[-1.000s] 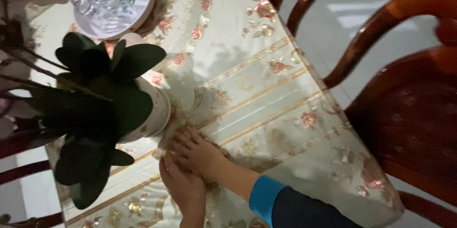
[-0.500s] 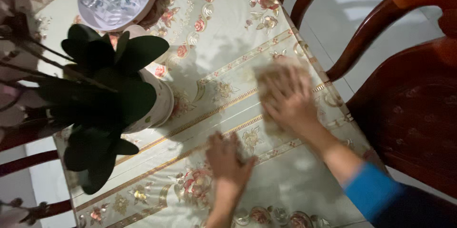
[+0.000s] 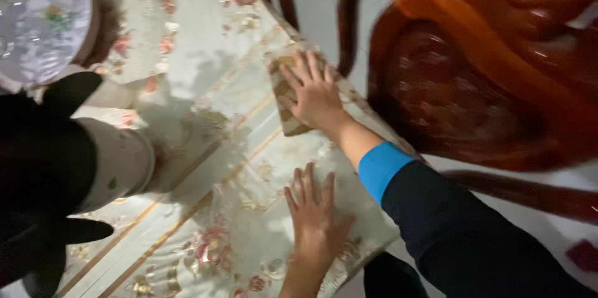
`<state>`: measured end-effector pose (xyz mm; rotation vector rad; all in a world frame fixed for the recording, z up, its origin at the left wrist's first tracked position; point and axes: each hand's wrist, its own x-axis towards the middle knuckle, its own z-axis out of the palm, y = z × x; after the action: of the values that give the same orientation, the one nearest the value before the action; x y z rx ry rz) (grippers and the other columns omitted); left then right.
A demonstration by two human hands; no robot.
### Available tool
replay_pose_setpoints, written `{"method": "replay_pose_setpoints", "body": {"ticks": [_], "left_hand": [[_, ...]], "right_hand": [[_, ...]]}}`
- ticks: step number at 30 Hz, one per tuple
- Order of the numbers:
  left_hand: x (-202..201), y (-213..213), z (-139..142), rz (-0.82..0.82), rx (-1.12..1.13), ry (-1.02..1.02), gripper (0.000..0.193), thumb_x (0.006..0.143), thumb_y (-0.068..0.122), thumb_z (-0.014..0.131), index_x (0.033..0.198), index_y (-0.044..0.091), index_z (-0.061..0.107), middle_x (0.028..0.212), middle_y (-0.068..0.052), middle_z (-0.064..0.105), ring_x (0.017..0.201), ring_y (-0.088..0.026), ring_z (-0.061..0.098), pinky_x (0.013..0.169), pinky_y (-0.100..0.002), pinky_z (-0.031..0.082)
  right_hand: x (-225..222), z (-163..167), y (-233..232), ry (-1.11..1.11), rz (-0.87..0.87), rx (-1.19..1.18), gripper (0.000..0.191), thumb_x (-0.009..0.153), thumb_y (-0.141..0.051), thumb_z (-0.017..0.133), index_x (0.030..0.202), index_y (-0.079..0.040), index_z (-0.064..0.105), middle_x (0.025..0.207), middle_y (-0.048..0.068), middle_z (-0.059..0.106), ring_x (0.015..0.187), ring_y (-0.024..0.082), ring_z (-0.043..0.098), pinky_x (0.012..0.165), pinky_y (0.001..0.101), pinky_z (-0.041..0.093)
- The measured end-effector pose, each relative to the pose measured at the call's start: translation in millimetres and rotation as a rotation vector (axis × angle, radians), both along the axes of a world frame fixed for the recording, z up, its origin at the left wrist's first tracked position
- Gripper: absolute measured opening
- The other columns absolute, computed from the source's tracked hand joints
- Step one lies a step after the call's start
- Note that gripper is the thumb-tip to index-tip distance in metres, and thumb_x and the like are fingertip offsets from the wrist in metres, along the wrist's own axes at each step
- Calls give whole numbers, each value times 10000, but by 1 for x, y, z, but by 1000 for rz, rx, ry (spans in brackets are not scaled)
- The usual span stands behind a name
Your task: The person wipes the seats and backrests of several metal chairs with a cloth, then wipes a dining table covered with a floral tablecloth. Finally, the person sweeps the tiled floor with a broom.
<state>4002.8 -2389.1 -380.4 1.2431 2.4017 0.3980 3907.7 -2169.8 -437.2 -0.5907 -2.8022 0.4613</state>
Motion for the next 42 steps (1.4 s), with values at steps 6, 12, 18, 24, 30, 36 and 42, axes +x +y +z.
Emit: {"method": "replay_pose_setpoints", "body": {"ticks": [6, 12, 18, 24, 30, 36, 42], "left_hand": [[33, -15, -5, -43, 17, -82, 1012, 616, 292, 912, 1500, 93, 462, 1626, -317, 219, 1531, -504, 141, 1125, -711, 152], [77, -60, -24, -169, 156, 65, 637, 883, 242, 725, 1436, 51, 474, 1556, -356, 265, 1469, -539, 175, 1113, -733, 178], [72, -169, -43, -134, 360, 209, 554, 921, 237, 613, 1444, 89, 507, 1565, -303, 328, 1484, -508, 255, 1165, -677, 201], [31, -317, -58, 87, 297, 181, 478, 907, 172, 620, 1379, 115, 565, 1552, -261, 402, 1477, -481, 306, 1184, -642, 247], [16, -467, -59, 301, 327, 268, 470, 881, 156, 647, 1344, 88, 608, 1523, -253, 455, 1458, -470, 340, 1167, -646, 239], [10, -583, -57, 545, 292, 397, 541, 810, 23, 599, 1347, 87, 619, 1524, -201, 501, 1471, -431, 390, 1219, -610, 266], [3, -642, -41, 690, 371, 228, 508, 852, -10, 637, 1356, 25, 582, 1477, -252, 505, 1434, -429, 440, 1187, -482, 356]], "right_hand": [[152, -1, -26, -290, -118, -107, 808, 973, -656, 406, 1649, -283, 170, 1721, 106, 19, 1542, 380, 52, 1192, 615, 156], [280, 11, -86, -402, -493, -168, 778, 1000, -628, 359, 1648, -248, 153, 1710, 120, -6, 1556, 385, 43, 1238, 607, 94], [270, -14, -222, -49, -698, 29, 727, 1050, -565, 419, 1608, -115, 300, 1702, 238, 72, 1570, 456, 24, 1226, 657, 56], [232, -25, -389, -28, -533, -69, 769, 992, -563, 447, 1598, -103, 338, 1682, 249, 76, 1548, 459, 12, 1227, 645, 22], [199, -20, -548, 15, -201, -38, 780, 979, -542, 485, 1598, -103, 304, 1682, 239, 73, 1557, 445, 29, 1227, 645, -3], [155, -8, -686, -48, 256, 199, 781, 926, -437, 553, 1607, -121, 337, 1689, 204, 182, 1554, 410, 135, 1243, 579, 44], [130, -4, -704, 62, 762, 10, 645, 914, -340, 614, 1487, -90, 454, 1700, 159, 274, 1593, 355, 225, 1300, 573, 99]]}}
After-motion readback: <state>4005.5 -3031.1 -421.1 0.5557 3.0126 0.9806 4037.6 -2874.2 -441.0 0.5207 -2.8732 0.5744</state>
